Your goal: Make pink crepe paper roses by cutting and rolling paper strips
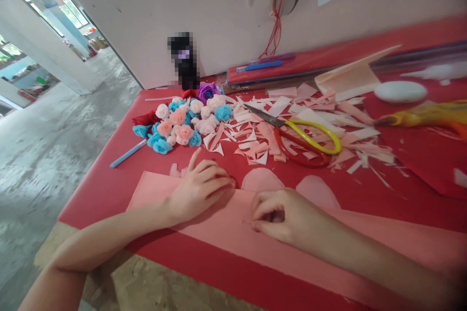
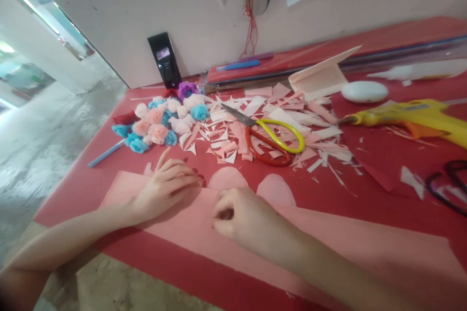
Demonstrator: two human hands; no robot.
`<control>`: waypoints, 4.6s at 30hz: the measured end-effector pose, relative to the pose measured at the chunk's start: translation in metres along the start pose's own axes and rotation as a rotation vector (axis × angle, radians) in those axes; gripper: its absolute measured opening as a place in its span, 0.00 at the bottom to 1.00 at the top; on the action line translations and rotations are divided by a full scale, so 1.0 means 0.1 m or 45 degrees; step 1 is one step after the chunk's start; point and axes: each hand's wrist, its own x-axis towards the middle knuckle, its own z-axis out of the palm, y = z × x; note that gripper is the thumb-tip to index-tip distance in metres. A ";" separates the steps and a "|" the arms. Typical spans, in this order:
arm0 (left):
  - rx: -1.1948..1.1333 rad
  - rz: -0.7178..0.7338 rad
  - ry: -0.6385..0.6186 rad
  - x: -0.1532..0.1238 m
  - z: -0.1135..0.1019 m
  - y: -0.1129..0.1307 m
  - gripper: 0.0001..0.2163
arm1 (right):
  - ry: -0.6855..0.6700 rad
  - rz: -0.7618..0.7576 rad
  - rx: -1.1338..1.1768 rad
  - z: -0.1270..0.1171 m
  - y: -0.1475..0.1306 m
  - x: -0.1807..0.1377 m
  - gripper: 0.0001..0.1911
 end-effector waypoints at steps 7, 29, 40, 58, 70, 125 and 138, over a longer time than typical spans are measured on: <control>0.005 0.076 0.046 -0.01 -0.01 0.00 0.05 | -0.002 -0.007 -0.008 0.00 0.00 -0.01 0.10; 0.107 0.195 0.040 0.00 -0.04 0.01 0.05 | -0.031 -0.002 -0.004 -0.02 -0.02 -0.01 0.09; 0.096 0.178 0.095 0.01 -0.05 0.00 0.08 | -0.051 0.001 0.004 -0.03 -0.05 0.00 0.09; -0.003 0.070 0.062 0.03 -0.01 0.00 0.06 | -0.033 -0.002 0.011 -0.03 -0.06 -0.02 0.09; -0.191 -0.061 -0.017 0.04 -0.01 -0.03 0.06 | -0.046 -0.005 0.003 -0.02 -0.02 -0.03 0.10; -1.708 -0.635 0.370 0.18 -0.28 0.40 0.08 | 0.859 -0.367 0.158 0.00 -0.75 -0.18 0.08; -1.578 -0.630 0.303 0.19 -0.28 0.35 0.09 | 0.826 -0.328 0.117 -0.07 -0.77 -0.21 0.06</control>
